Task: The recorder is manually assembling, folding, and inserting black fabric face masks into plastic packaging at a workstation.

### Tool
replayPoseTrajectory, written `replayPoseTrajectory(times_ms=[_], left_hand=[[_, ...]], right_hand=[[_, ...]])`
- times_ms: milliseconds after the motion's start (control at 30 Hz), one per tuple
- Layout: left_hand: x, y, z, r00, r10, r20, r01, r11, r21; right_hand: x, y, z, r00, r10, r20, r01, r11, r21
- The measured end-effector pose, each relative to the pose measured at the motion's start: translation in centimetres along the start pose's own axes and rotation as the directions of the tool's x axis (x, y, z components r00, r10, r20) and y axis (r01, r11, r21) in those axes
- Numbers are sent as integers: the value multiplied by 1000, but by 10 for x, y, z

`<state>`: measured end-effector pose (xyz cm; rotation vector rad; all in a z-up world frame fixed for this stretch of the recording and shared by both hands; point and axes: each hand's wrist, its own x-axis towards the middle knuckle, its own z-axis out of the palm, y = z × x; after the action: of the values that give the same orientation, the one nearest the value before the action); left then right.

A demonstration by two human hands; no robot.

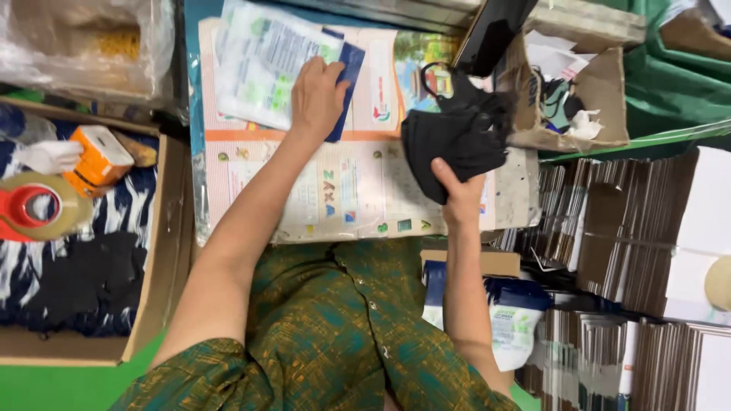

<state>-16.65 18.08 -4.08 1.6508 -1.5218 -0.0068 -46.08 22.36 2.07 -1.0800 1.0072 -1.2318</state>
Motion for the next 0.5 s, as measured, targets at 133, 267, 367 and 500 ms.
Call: replayPoseTrajectory(times_ms=[133, 267, 367, 500], left_hand=[[12, 1, 3, 995, 9, 98, -20, 993, 114], [18, 5, 7, 980, 2, 197, -43, 978, 204], [23, 1, 7, 968, -7, 252, -58, 966, 251], [20, 33, -14, 965, 108, 239, -140, 982, 124]], right_hand=[[11, 16, 12, 997, -28, 68, 30, 999, -33], [15, 27, 23, 992, 88, 95, -89, 996, 8], [17, 34, 29, 982, 127, 138, -137, 988, 69], [22, 37, 55, 964, 212, 161, -248, 936, 249]])
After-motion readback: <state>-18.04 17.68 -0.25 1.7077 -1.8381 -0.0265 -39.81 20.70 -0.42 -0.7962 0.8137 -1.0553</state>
